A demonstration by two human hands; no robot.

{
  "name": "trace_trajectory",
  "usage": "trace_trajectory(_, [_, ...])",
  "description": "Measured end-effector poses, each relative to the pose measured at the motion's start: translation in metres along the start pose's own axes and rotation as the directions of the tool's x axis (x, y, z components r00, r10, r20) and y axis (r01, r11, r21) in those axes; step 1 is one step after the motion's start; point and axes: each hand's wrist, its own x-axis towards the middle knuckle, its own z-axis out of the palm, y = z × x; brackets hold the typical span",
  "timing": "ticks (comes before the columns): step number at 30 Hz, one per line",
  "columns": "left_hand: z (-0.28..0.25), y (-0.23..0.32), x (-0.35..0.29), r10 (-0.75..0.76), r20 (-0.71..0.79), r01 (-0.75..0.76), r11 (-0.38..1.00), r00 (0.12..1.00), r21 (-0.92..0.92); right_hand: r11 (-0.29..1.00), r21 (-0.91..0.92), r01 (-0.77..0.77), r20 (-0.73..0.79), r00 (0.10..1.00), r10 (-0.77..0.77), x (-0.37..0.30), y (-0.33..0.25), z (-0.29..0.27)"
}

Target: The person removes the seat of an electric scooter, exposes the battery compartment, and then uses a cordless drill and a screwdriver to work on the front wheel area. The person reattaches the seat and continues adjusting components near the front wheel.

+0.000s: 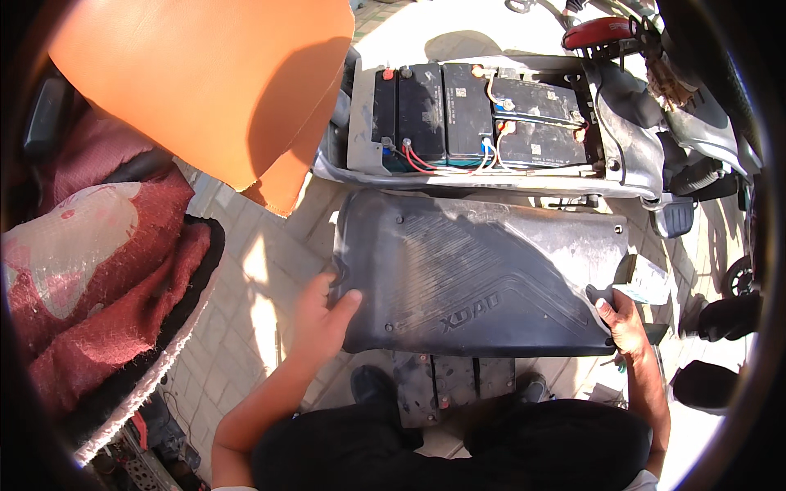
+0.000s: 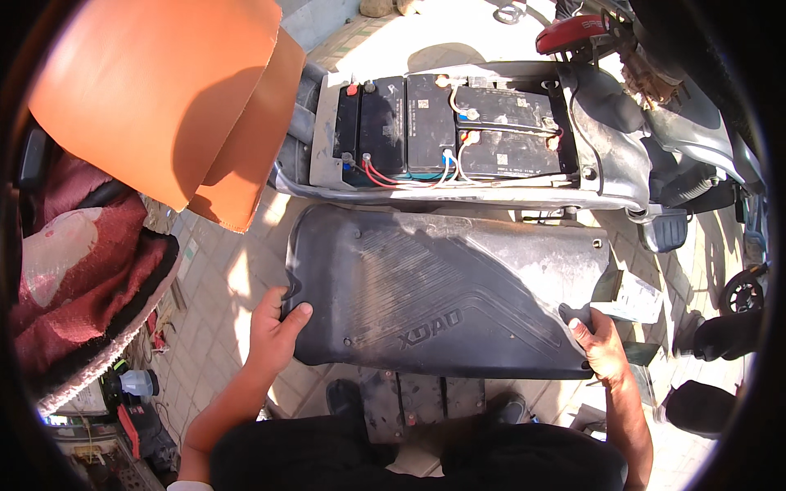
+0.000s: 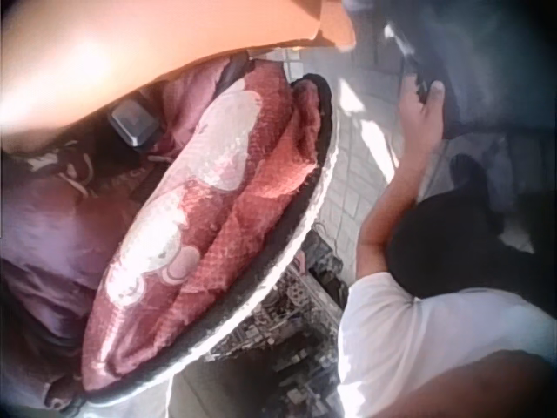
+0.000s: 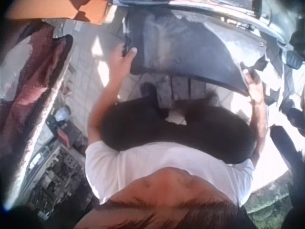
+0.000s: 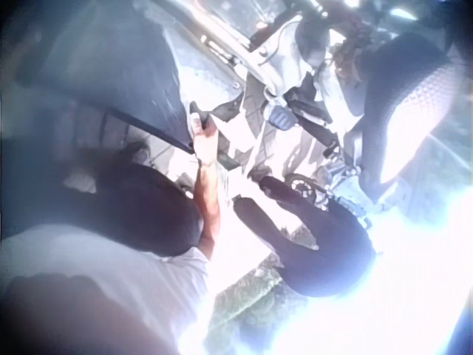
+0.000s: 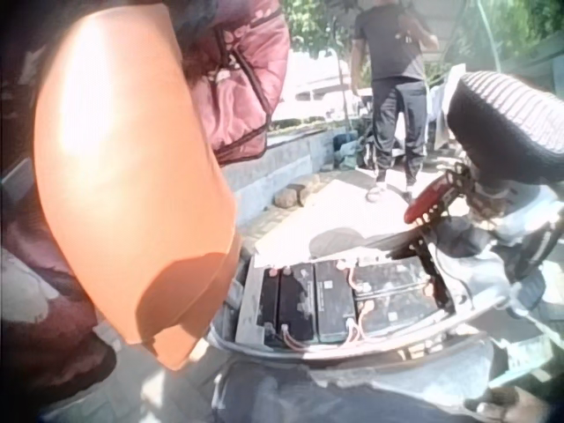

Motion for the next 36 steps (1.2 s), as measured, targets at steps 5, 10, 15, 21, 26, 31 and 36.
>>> trace_trajectory(5, [-0.002,0.010,-0.005,-0.045,0.154,0.022,0.989,0.987,0.149,0.996,0.071,-0.052,-0.034,0.998,0.055,-0.003,0.010,-0.008])
trace_trajectory(10, [-0.028,-0.022,0.010,-0.230,0.362,0.226,0.973,0.903,0.053,0.996,0.090,0.020,-0.065,0.998,-0.014,-0.004,0.055,-0.012])
trace_trajectory(15, [-0.018,-0.095,0.040,-0.580,0.528,0.747,0.643,0.620,-0.170,0.977,0.189,0.103,-0.111,0.990,-0.082,-0.005,0.081,-0.001])
trace_trajectory(21, [-0.001,-0.128,0.000,-0.462,0.656,0.788,0.489,0.597,-0.373,0.992,0.125,0.029,-0.104,0.994,-0.016,-0.012,0.074,-0.002])
trace_trajectory(26, [-0.002,-0.113,-0.003,-0.288,0.833,0.874,0.028,0.472,-0.486,0.988,0.153,0.023,-0.117,0.993,-0.005,-0.015,0.081,-0.004])
trace_trajectory(31, [0.005,-0.157,-0.020,-0.389,0.771,0.857,0.120,0.505,-0.501,0.988,0.154,0.019,-0.075,0.997,-0.007,-0.015,0.076,-0.002])
trace_trajectory(36, [0.009,-0.178,-0.031,-0.197,0.745,0.763,0.291,0.638,-0.577,0.994,0.111,-0.008,-0.075,0.997,0.016,-0.014,0.068,0.002])
